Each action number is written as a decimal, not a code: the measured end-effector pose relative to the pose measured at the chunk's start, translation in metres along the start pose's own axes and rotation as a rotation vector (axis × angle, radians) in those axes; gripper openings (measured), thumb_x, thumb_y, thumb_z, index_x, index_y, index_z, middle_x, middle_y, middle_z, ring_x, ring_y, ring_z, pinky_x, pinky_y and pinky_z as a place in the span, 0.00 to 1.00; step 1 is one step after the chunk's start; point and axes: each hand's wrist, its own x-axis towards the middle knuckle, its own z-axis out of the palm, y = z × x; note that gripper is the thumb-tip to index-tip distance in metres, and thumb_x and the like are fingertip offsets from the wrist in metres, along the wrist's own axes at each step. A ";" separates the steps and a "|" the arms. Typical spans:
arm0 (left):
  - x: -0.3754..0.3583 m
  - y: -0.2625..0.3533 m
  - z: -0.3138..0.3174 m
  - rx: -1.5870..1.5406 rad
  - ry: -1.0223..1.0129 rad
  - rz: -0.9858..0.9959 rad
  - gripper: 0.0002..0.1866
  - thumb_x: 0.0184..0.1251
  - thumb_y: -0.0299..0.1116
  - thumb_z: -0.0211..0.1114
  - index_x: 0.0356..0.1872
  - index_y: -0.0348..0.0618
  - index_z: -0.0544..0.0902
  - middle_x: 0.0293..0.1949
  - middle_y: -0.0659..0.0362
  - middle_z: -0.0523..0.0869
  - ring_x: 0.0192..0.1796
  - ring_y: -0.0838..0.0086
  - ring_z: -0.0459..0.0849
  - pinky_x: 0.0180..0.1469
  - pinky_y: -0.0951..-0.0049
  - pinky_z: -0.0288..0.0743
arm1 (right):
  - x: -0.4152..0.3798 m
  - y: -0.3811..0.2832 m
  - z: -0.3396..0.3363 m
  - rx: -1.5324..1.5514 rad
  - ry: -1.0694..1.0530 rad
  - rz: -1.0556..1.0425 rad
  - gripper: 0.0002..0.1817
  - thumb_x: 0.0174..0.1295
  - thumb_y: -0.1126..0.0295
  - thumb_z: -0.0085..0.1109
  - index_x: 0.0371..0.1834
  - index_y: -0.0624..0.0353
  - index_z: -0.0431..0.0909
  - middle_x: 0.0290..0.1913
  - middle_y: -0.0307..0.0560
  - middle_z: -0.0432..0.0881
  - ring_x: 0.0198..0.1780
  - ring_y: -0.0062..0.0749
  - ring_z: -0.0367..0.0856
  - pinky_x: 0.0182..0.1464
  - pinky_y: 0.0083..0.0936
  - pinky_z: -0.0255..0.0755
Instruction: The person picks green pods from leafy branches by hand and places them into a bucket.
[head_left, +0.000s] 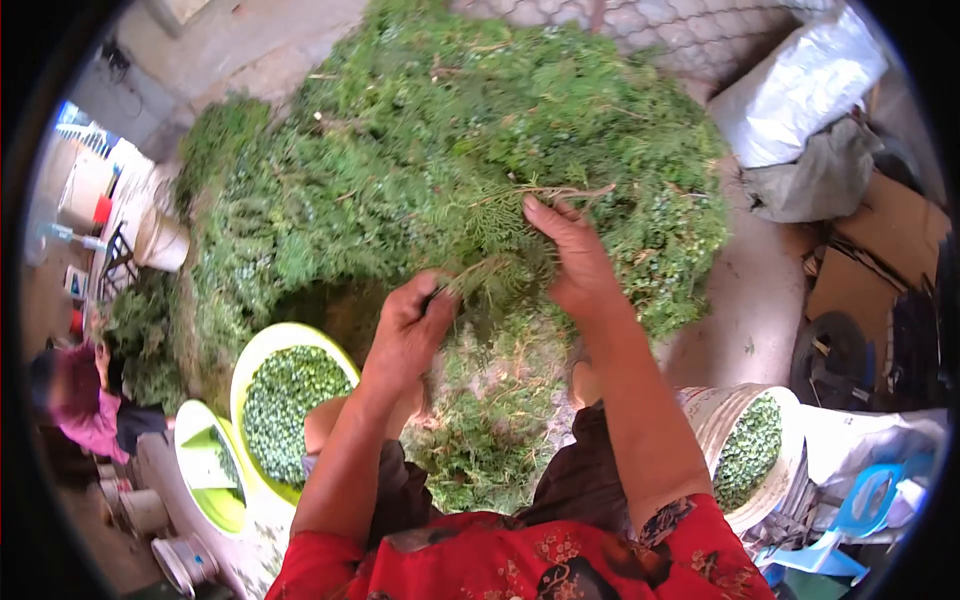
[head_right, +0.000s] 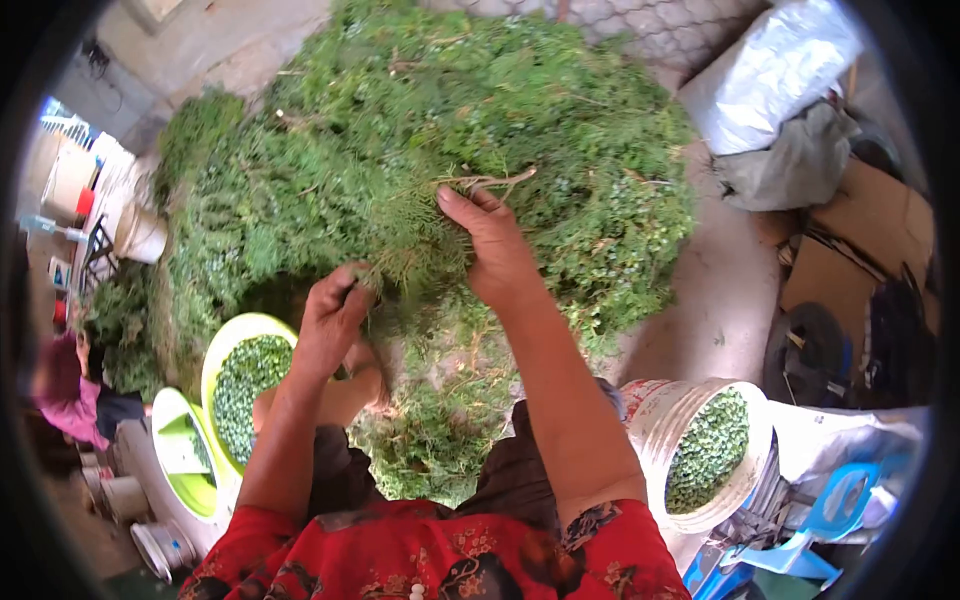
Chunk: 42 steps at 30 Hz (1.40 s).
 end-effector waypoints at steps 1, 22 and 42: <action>0.002 -0.010 -0.004 0.140 0.030 0.092 0.05 0.64 0.27 0.54 0.34 0.38 0.76 0.25 0.64 0.72 0.28 0.80 0.67 0.31 0.77 0.63 | 0.005 0.004 -0.001 0.112 0.065 -0.018 0.10 0.55 0.68 0.63 0.39 0.57 0.77 0.36 0.35 0.79 0.40 0.23 0.75 0.42 0.25 0.71; -0.028 0.019 0.000 -0.459 -0.247 -0.762 0.16 0.64 0.39 0.47 0.25 0.38 0.76 0.16 0.62 0.71 0.15 0.80 0.64 0.18 0.78 0.58 | 0.015 0.008 -0.015 0.022 0.290 -0.171 0.06 0.63 0.72 0.51 0.34 0.62 0.67 0.26 0.49 0.74 0.21 0.37 0.77 0.18 0.34 0.70; -0.039 0.000 0.005 -0.662 -0.137 -0.491 0.21 0.59 0.22 0.49 0.56 0.32 0.67 0.44 0.47 0.80 0.37 0.68 0.82 0.28 0.73 0.81 | 0.024 0.007 -0.015 0.075 0.238 -0.168 0.08 0.62 0.70 0.53 0.39 0.61 0.68 0.30 0.50 0.75 0.25 0.39 0.78 0.24 0.41 0.74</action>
